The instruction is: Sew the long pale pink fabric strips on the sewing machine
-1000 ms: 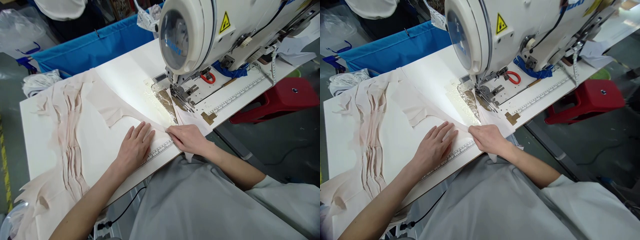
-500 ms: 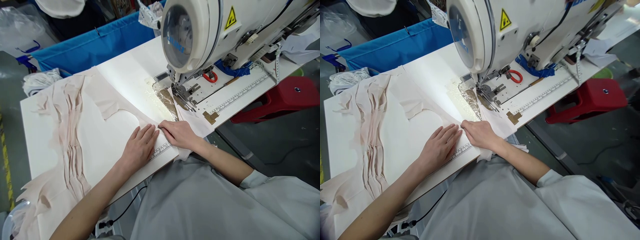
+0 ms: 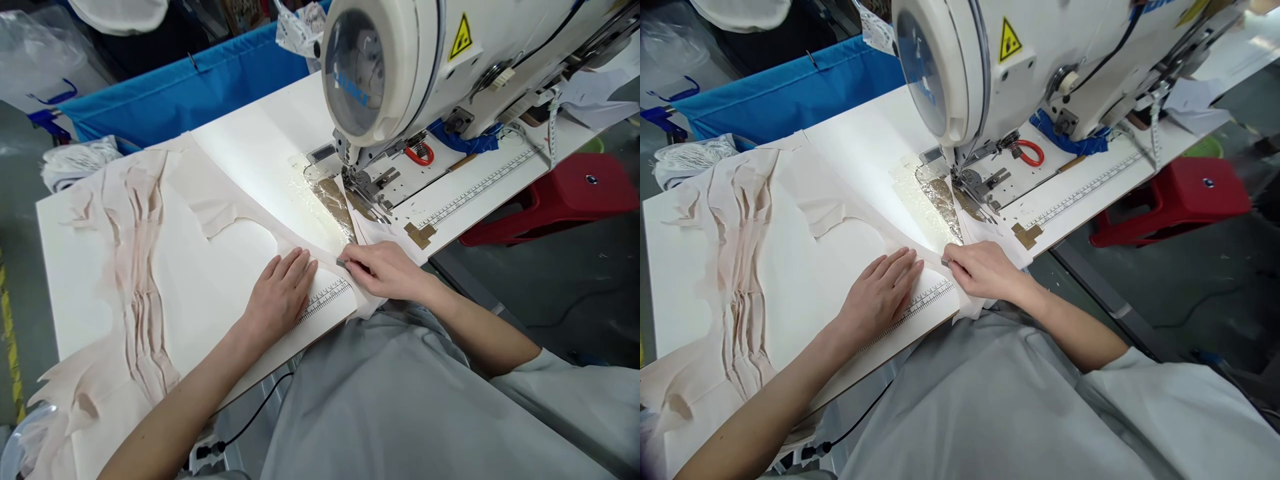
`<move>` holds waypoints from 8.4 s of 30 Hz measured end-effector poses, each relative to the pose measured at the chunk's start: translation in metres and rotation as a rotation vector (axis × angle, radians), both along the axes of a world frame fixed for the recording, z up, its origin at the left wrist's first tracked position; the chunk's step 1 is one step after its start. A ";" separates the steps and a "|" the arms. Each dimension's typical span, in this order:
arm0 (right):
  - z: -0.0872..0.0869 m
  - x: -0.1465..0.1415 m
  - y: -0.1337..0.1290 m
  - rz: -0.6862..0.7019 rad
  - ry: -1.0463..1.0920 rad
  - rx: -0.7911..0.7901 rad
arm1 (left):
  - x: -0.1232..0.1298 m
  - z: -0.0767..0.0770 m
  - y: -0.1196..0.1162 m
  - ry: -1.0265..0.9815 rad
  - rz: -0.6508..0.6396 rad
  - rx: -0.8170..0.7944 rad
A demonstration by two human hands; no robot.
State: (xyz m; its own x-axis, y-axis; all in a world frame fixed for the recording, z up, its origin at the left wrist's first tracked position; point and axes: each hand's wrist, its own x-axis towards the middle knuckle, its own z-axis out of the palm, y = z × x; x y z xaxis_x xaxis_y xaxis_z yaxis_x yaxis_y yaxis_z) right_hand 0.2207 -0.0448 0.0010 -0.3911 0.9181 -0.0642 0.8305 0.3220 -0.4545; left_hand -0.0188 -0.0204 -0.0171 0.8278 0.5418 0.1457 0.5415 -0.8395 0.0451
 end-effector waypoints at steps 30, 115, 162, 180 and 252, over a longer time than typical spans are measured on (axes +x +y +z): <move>0.006 -0.004 -0.002 0.018 -0.145 -0.004 | 0.004 0.007 0.001 0.028 0.053 -0.009; -0.017 -0.013 -0.006 -0.097 -0.025 0.065 | 0.018 0.006 0.000 0.042 -0.043 0.045; -0.018 0.010 -0.013 -0.103 0.104 0.083 | 0.025 0.004 0.000 0.038 -0.103 0.094; -0.003 0.028 -0.037 -0.026 -0.103 0.050 | 0.025 0.003 -0.003 0.085 -0.092 0.047; -0.008 -0.001 -0.011 -0.063 -0.112 0.037 | 0.020 0.009 0.005 0.057 -0.092 -0.003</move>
State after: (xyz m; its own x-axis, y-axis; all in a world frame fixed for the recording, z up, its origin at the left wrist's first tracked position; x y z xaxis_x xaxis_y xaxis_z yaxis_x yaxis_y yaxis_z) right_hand 0.2194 -0.0557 -0.0073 -0.3248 0.9432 -0.0701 0.8945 0.2822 -0.3466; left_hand 0.0015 -0.0153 -0.0081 0.8809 0.4636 0.0956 0.4640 -0.8856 0.0190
